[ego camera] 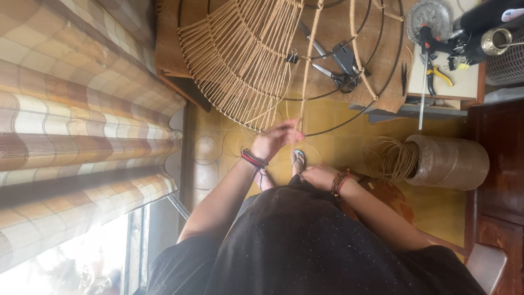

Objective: Weaving wicker strands into a chair frame to create the seat or backrest.

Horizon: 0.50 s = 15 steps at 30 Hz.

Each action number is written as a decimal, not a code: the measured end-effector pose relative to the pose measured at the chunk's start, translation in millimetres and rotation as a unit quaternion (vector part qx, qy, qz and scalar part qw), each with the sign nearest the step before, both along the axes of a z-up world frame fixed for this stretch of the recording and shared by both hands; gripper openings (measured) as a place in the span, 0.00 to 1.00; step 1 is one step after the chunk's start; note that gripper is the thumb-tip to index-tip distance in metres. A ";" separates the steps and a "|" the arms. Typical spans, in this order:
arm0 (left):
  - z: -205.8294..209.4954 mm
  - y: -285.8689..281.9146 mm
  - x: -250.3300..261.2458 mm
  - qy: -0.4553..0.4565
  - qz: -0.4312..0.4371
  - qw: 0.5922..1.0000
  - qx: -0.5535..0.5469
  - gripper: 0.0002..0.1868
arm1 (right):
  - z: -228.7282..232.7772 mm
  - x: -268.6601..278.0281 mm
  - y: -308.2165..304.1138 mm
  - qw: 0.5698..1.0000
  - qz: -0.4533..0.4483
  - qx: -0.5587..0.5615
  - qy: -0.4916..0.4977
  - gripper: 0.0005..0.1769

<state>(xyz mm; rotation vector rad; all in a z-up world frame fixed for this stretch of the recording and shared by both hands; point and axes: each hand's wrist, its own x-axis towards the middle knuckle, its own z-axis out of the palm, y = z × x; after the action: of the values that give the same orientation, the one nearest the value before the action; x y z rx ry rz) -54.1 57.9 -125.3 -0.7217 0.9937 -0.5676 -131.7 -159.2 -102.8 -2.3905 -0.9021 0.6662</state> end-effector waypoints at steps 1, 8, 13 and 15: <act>24.4 8.7 -7.4 -0.342 -0.064 0.899 0.265 0.21 | -9.5 -2.8 -2.9 1.000 -0.019 0.004 0.023 0.13; -67.8 31.0 -44.5 -0.624 -0.526 -0.156 0.556 0.21 | -4.6 44.2 -23.5 0.797 -0.315 0.449 0.253 0.10; -19.8 20.8 -6.5 -0.660 -0.312 0.366 0.577 0.17 | 21.8 20.4 5.8 0.987 -0.055 -0.012 0.153 0.18; -18.0 22.0 -2.0 -0.607 -0.177 0.564 0.530 0.18 | 32.9 35.1 5.8 0.969 -0.122 0.026 0.213 0.23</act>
<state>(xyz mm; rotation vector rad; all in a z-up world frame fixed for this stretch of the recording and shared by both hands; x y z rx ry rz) -56.1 79.9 -143.4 0.9818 -0.0334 -0.5170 -96.7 -153.4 -69.9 -2.1411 -0.4304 0.9890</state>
